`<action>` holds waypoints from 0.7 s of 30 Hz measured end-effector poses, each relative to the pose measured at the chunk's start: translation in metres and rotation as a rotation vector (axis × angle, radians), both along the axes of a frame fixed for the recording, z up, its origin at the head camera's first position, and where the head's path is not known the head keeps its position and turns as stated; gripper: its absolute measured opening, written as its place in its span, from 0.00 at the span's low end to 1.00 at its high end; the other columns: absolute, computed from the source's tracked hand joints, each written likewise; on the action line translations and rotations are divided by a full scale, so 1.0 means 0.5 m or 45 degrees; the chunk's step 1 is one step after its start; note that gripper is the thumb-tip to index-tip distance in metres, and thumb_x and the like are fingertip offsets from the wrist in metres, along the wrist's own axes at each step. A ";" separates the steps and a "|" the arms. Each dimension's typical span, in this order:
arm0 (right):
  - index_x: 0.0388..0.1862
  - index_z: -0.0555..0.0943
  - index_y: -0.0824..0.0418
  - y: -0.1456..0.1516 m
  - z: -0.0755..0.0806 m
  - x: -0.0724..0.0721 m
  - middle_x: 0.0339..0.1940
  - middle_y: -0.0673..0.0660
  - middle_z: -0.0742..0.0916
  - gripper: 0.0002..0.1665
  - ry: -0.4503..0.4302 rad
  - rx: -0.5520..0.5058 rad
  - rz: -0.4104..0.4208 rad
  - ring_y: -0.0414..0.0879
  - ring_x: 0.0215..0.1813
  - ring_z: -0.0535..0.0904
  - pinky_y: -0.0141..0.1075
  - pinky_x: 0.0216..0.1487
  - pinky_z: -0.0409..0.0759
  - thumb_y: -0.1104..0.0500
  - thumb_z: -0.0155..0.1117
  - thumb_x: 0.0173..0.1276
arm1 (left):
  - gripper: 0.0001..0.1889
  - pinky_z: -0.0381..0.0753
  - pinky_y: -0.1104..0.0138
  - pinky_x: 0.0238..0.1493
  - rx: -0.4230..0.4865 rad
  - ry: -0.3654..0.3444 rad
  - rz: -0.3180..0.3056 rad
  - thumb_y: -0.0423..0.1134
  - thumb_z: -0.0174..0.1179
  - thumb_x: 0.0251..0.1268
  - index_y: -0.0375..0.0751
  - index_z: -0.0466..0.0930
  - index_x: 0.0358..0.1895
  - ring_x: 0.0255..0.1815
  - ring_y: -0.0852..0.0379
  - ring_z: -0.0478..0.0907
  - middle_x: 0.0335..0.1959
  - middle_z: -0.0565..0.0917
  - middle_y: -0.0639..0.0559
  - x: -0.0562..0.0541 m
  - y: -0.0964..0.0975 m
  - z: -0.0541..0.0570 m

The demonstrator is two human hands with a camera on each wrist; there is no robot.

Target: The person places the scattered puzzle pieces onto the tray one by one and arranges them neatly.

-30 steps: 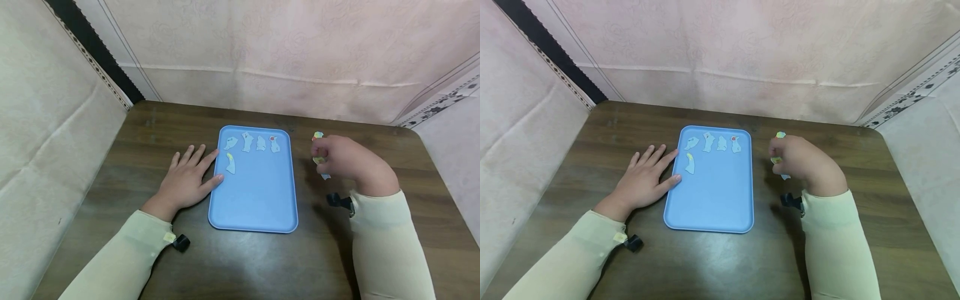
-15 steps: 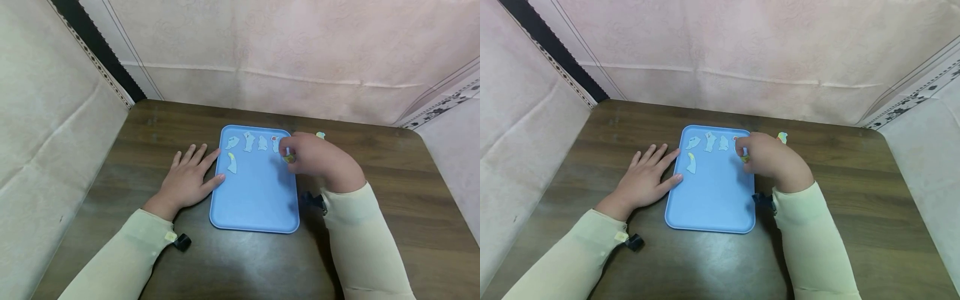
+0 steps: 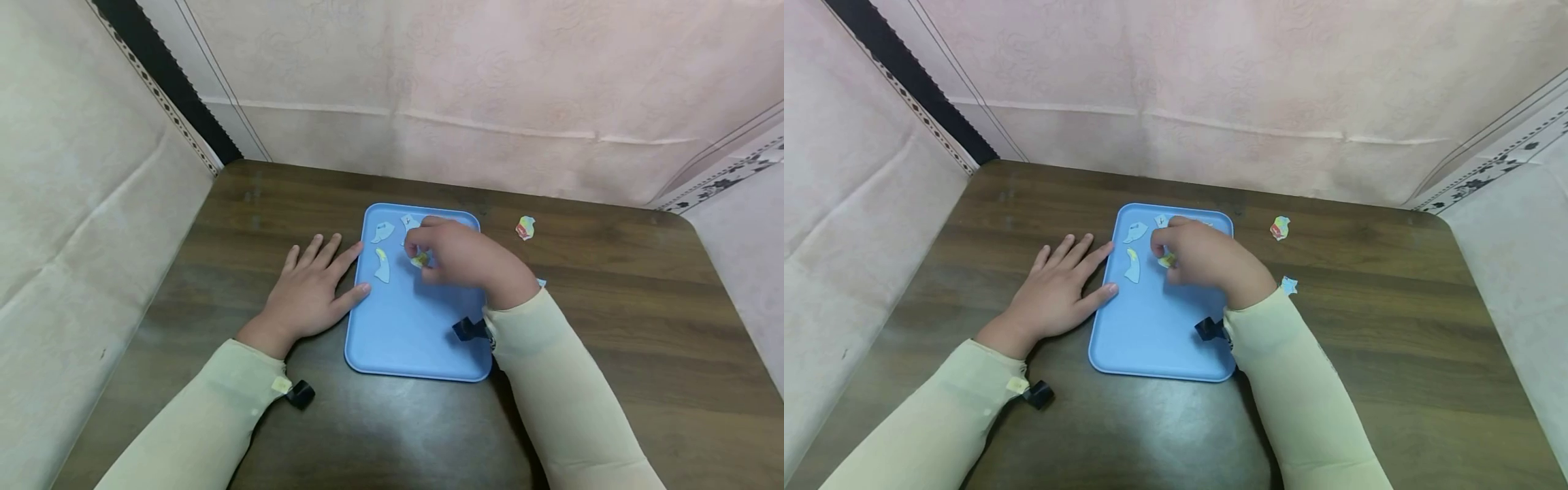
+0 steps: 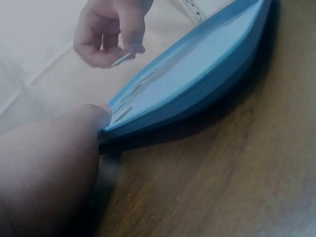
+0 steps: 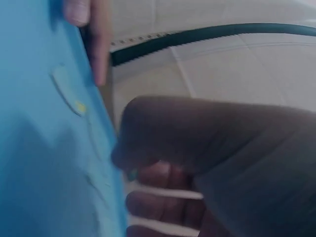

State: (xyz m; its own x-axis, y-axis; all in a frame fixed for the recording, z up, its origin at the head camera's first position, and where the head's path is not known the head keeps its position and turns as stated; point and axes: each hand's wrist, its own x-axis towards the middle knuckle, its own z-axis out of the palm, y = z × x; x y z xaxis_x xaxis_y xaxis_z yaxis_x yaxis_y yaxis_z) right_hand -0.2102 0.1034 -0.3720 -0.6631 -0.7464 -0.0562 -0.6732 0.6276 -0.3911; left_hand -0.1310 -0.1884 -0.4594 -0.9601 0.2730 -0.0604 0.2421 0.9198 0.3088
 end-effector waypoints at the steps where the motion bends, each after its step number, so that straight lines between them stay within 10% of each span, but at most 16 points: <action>1: 0.48 0.89 0.54 -0.006 -0.008 -0.001 0.45 0.54 0.86 0.12 0.012 -0.021 0.016 0.49 0.45 0.80 0.42 0.45 0.83 0.66 0.77 0.68 | 0.45 0.39 0.27 0.91 -0.003 -0.001 0.000 0.83 0.36 0.81 0.75 0.44 0.94 0.98 0.35 0.38 0.97 0.50 0.45 0.000 0.000 0.000; 21: 0.57 0.90 0.49 -0.050 -0.073 -0.014 0.59 0.52 0.86 0.17 -0.069 0.075 -0.097 0.50 0.55 0.83 0.45 0.55 0.89 0.61 0.76 0.72 | 0.46 0.39 0.28 0.91 -0.012 -0.002 0.013 0.85 0.34 0.79 0.76 0.45 0.94 0.98 0.36 0.39 0.96 0.50 0.46 -0.001 0.001 -0.001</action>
State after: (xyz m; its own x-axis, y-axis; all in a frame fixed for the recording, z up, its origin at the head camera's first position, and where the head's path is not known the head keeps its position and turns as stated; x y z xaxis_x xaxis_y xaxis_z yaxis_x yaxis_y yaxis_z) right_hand -0.2172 0.0783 -0.4083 -0.7127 -0.6882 -0.1359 -0.6015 0.6992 -0.3863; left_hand -0.1316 -0.1881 -0.4598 -0.9628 0.2625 -0.0645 0.2320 0.9250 0.3008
